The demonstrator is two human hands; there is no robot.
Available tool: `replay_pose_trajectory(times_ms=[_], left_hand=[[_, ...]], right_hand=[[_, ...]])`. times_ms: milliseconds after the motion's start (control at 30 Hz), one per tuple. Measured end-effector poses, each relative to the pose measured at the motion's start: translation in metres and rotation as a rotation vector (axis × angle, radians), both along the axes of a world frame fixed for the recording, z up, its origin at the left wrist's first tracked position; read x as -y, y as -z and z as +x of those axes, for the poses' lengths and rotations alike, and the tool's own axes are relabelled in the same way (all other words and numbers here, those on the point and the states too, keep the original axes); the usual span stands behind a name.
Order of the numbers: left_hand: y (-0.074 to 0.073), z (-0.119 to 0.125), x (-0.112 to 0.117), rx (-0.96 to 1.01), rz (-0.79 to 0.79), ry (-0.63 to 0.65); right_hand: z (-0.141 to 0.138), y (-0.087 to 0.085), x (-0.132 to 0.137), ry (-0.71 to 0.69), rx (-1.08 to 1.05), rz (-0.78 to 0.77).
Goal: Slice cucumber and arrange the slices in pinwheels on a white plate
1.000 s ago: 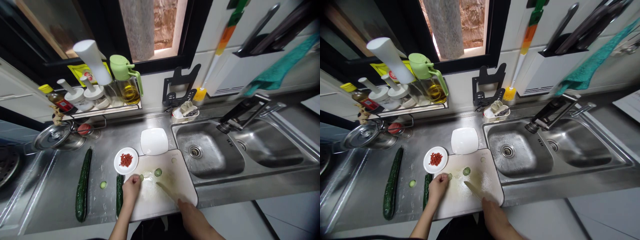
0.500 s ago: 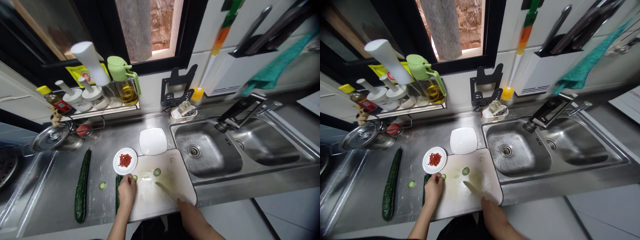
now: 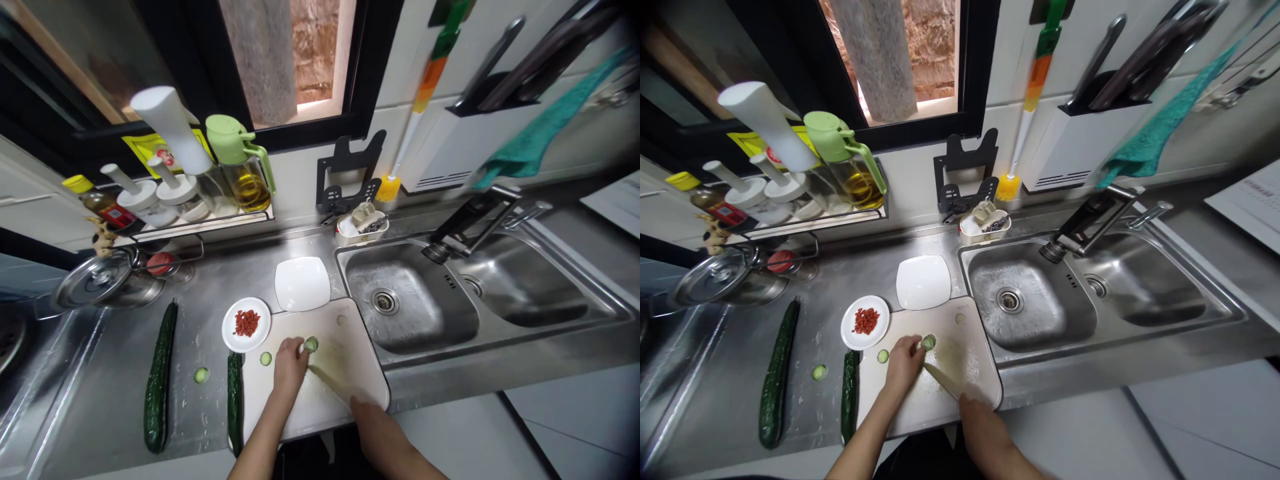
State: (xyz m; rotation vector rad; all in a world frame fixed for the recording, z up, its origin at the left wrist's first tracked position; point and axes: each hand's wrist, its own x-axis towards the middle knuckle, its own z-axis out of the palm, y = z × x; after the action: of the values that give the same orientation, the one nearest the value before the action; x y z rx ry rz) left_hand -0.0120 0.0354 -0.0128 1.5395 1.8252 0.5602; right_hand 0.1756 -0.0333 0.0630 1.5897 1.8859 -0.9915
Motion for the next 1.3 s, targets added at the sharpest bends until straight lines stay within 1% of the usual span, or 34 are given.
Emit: replay_pose_trajectory(times_ms=[267,367,467,533,667,800,867,1067,1300], left_hand=[[0.002,0.002,-0.001,0.012,0.008,-0.041],[0.002,0.002,0.000,0.061,-0.040,-0.055],[0.003,0.000,0.001,0.132,-0.086,-0.096],[0.005,-0.005,0.002,0.155,-0.098,-0.124],[0.006,-0.016,0.006,0.121,-0.124,-0.162],[0.002,-0.023,0.009,0.078,-0.144,-0.184],[0.001,-0.024,0.009,0.070,-0.149,-0.188],[0.000,-0.024,0.008,0.041,-0.162,-0.187],[-0.003,-0.024,0.004,0.018,-0.172,-0.175]], right_hand=[[0.003,0.002,0.003,-0.022,-0.007,0.010],[0.003,0.004,0.003,-0.004,-0.020,0.016],[0.003,0.005,0.002,0.036,-0.037,0.032],[0.003,0.004,0.000,0.036,-0.030,0.036],[0.004,0.001,-0.005,0.037,-0.029,0.036],[0.000,-0.003,-0.008,0.035,-0.062,0.092],[-0.005,-0.005,-0.011,0.029,-0.063,0.117],[-0.025,-0.011,-0.023,-0.017,-0.037,0.126],[-0.031,-0.012,-0.029,0.008,-0.033,0.103]])
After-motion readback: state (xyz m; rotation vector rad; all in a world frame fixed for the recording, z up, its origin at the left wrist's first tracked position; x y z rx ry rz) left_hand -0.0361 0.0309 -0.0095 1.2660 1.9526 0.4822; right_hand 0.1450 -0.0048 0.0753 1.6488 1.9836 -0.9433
